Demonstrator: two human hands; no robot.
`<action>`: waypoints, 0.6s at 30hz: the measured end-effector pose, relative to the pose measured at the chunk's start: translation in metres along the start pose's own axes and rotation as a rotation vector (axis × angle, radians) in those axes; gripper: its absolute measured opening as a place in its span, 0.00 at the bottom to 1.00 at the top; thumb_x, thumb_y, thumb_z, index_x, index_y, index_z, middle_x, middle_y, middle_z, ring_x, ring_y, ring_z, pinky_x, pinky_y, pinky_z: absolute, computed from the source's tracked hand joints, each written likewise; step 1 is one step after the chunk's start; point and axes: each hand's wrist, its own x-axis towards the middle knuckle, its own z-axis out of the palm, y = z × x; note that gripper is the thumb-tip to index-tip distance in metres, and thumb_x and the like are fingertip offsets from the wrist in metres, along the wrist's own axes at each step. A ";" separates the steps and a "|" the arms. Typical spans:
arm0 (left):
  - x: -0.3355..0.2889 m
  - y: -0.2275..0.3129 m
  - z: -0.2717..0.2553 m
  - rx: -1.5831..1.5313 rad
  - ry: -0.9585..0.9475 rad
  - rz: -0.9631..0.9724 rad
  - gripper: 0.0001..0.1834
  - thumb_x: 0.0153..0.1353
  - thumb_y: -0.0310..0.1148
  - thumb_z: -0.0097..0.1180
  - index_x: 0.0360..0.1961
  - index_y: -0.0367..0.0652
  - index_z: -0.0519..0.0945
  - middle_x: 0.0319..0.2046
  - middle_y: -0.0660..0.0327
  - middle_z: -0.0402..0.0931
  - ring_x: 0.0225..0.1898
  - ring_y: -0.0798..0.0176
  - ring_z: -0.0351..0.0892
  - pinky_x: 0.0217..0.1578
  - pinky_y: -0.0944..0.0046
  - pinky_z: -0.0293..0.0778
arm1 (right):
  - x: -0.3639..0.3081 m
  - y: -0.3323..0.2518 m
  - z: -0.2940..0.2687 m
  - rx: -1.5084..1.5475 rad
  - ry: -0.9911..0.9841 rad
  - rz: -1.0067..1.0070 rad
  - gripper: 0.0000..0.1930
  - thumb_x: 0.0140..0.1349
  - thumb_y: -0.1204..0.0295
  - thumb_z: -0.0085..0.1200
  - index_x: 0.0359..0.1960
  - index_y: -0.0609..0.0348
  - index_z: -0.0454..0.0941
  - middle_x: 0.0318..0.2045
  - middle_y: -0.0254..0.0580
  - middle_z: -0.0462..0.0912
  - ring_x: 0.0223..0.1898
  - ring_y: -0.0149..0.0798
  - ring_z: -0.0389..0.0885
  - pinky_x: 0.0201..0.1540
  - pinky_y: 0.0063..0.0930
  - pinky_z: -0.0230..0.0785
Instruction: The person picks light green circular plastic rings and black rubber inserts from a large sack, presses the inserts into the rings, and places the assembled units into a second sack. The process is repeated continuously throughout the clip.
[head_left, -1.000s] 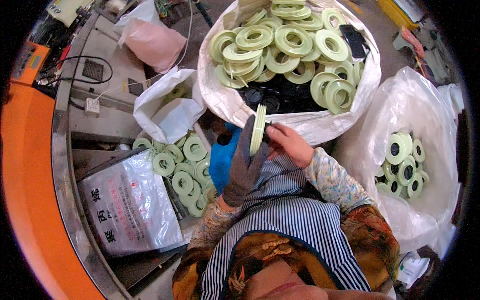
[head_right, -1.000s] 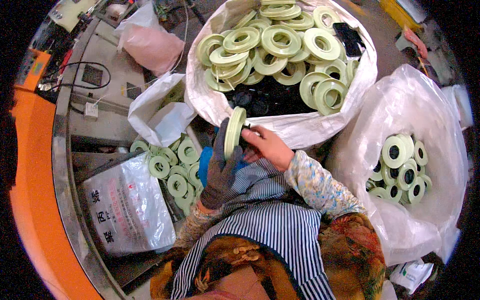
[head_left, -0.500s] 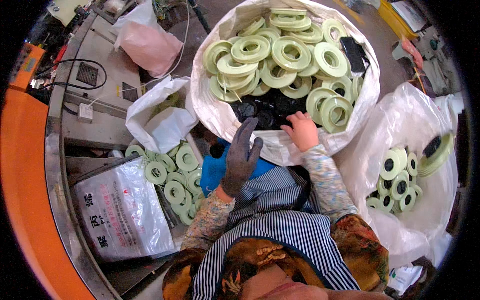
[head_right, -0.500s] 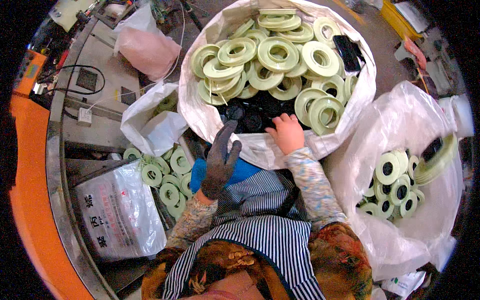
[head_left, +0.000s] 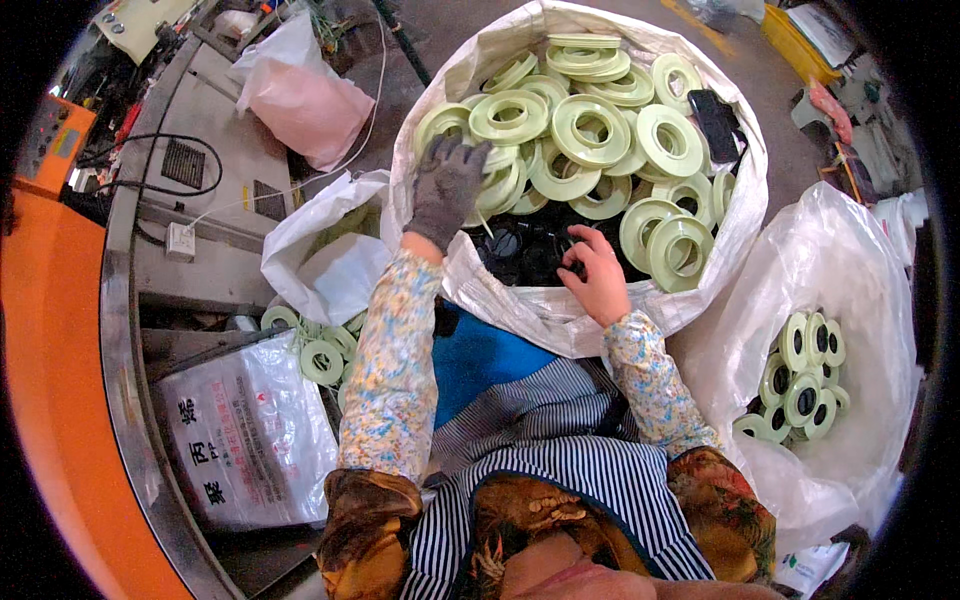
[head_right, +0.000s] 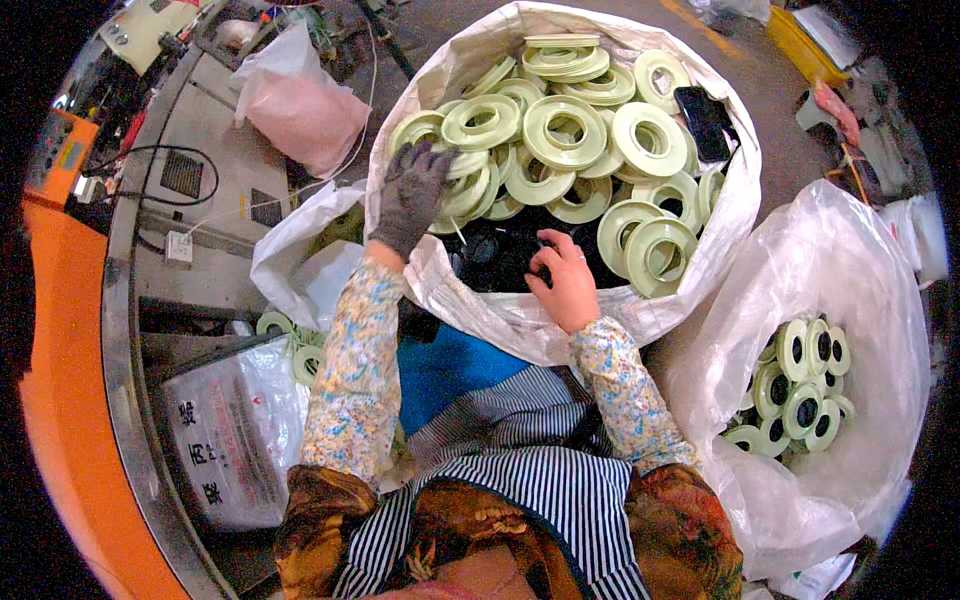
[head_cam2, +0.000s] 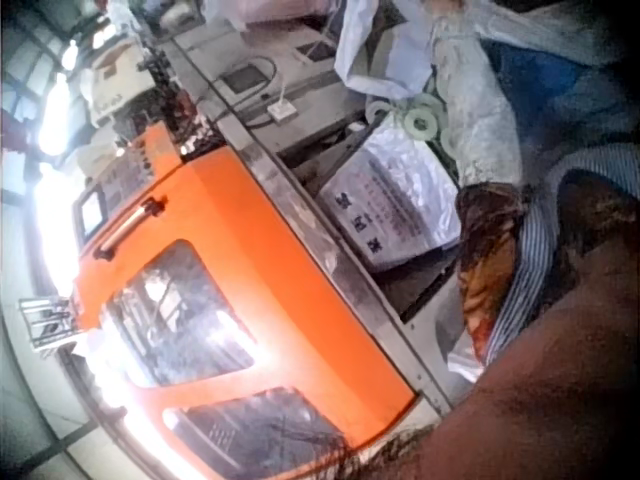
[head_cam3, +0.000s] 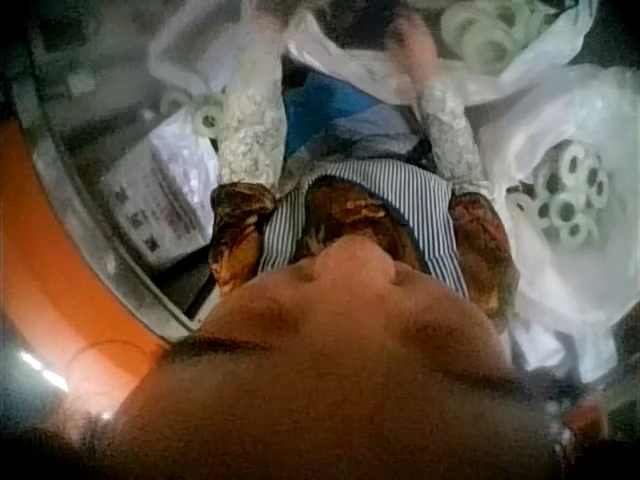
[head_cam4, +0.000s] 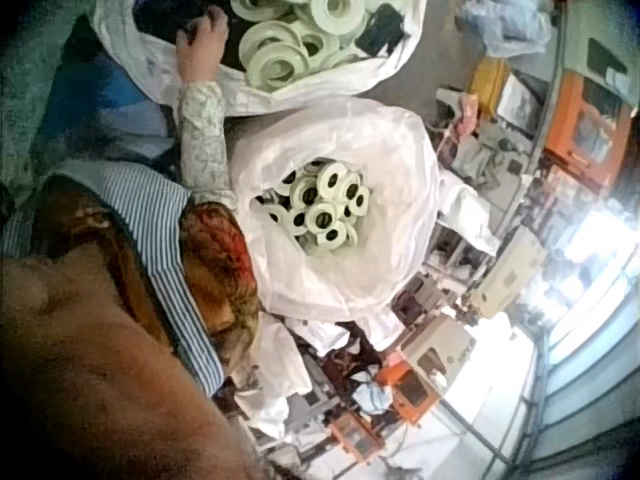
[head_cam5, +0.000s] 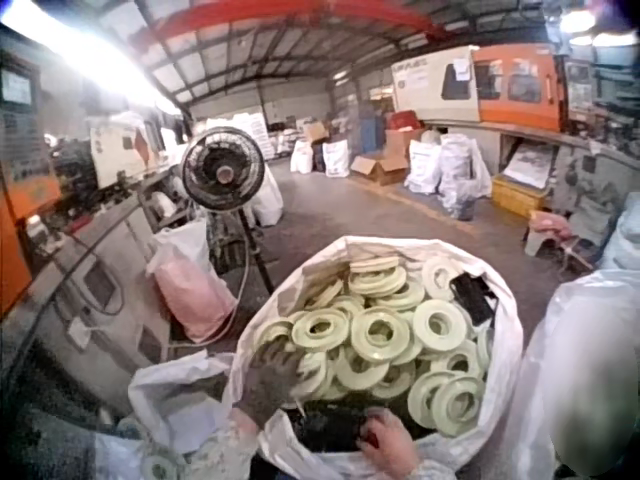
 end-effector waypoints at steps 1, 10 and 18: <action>0.002 0.010 -0.032 -0.069 -0.004 -0.064 0.33 0.54 0.28 0.58 0.64 0.47 0.68 0.55 0.52 0.74 0.62 0.50 0.68 0.61 0.50 0.63 | -0.001 -0.008 -0.007 0.065 0.039 -0.026 0.12 0.48 0.77 0.64 0.31 0.60 0.73 0.60 0.48 0.71 0.54 0.53 0.75 0.53 0.40 0.71; -0.134 0.088 -0.086 -1.165 0.133 -0.658 0.17 0.59 0.17 0.54 0.50 0.35 0.78 0.53 0.39 0.74 0.51 0.41 0.79 0.49 0.53 0.77 | -0.002 -0.090 -0.001 -0.094 0.157 -0.380 0.16 0.42 0.72 0.68 0.30 0.57 0.72 0.60 0.48 0.71 0.56 0.57 0.70 0.57 0.45 0.67; -0.139 0.112 -0.124 -0.688 0.227 -0.199 0.20 0.62 0.20 0.54 0.57 0.36 0.71 0.58 0.42 0.70 0.56 0.43 0.75 0.53 0.54 0.75 | -0.030 -0.111 -0.014 -0.053 -0.037 -0.379 0.41 0.41 0.76 0.68 0.63 0.47 0.68 0.56 0.46 0.71 0.51 0.52 0.73 0.55 0.42 0.70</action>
